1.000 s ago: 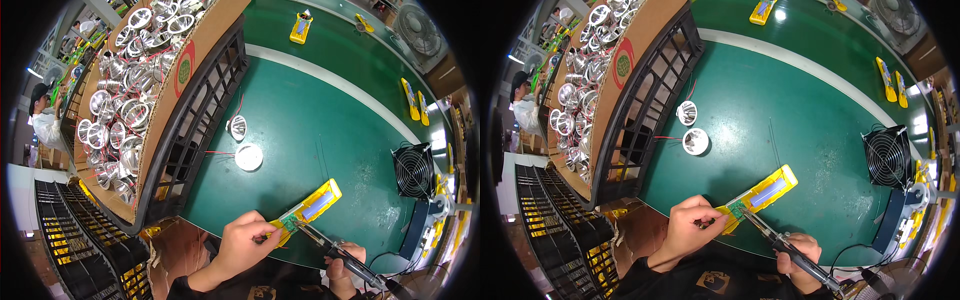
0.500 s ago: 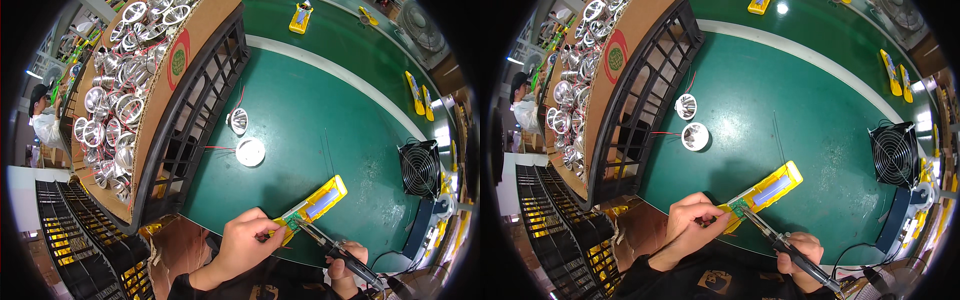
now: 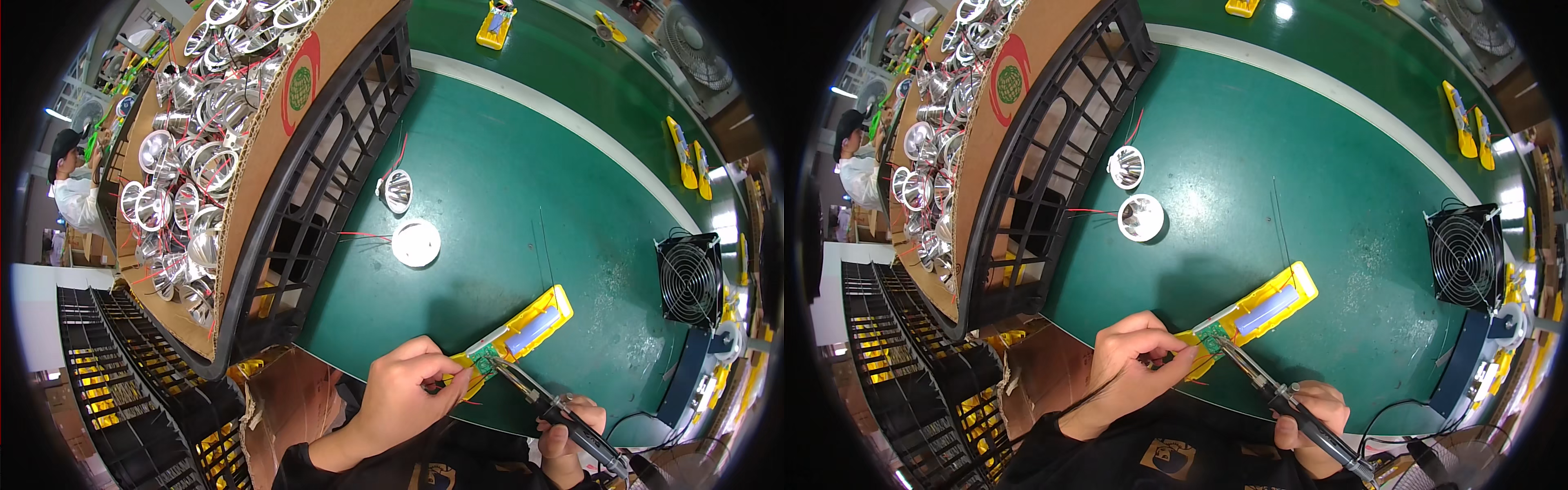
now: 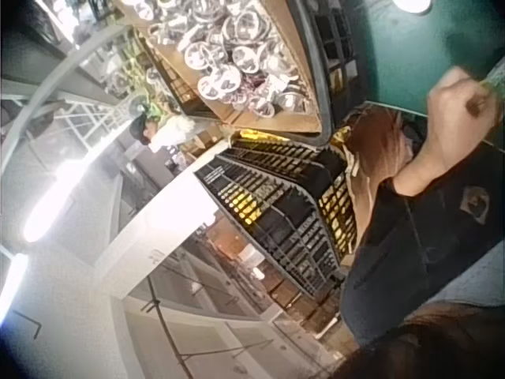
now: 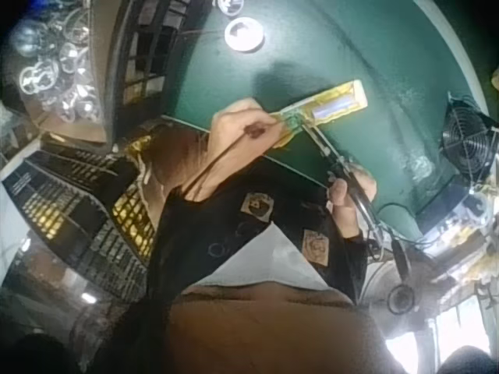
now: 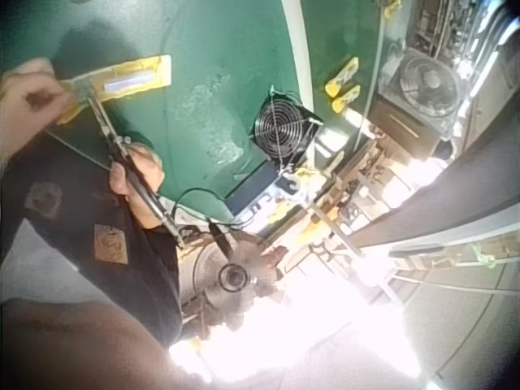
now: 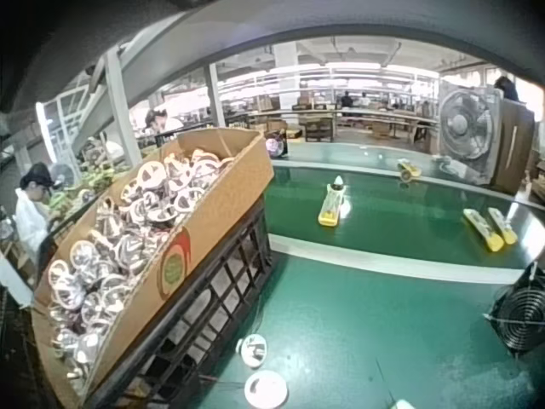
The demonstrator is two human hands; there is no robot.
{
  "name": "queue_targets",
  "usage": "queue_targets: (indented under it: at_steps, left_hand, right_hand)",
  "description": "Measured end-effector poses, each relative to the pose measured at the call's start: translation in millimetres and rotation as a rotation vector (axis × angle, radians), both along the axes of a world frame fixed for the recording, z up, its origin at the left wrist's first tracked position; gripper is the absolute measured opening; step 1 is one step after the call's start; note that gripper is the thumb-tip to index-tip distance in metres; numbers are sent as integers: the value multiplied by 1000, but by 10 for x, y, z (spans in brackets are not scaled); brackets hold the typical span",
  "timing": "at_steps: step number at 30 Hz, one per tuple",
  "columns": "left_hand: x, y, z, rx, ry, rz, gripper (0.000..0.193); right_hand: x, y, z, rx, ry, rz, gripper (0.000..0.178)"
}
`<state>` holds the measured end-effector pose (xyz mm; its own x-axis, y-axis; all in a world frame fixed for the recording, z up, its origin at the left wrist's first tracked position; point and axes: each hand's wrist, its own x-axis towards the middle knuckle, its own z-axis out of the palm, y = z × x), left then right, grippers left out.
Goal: The person solders electrical wires and components to circuit boards inside flashlight housings using a soldering iron and places the assembled flashlights onto the conveyor belt.
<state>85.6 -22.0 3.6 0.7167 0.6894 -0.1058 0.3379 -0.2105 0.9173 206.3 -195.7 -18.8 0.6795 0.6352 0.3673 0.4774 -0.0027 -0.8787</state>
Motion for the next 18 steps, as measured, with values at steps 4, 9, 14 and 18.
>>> queue_targets:
  at_steps: [4,9,14,18]
  left_hand:
    - [11,-2,26,-2,-36,3,6]
    - [13,-10,-40,39,-22,-2,7]
    - [3,-34,-27,50,-30,62,7]
    - [25,-40,-18,66,-13,73,7]
  right_hand:
    - [-12,-36,22,19,89,-1,41]
    - [-58,-152,47,262,398,-234,32]
    - [115,-435,53,533,614,-382,24]
    - [285,-625,5,551,474,-529,18]
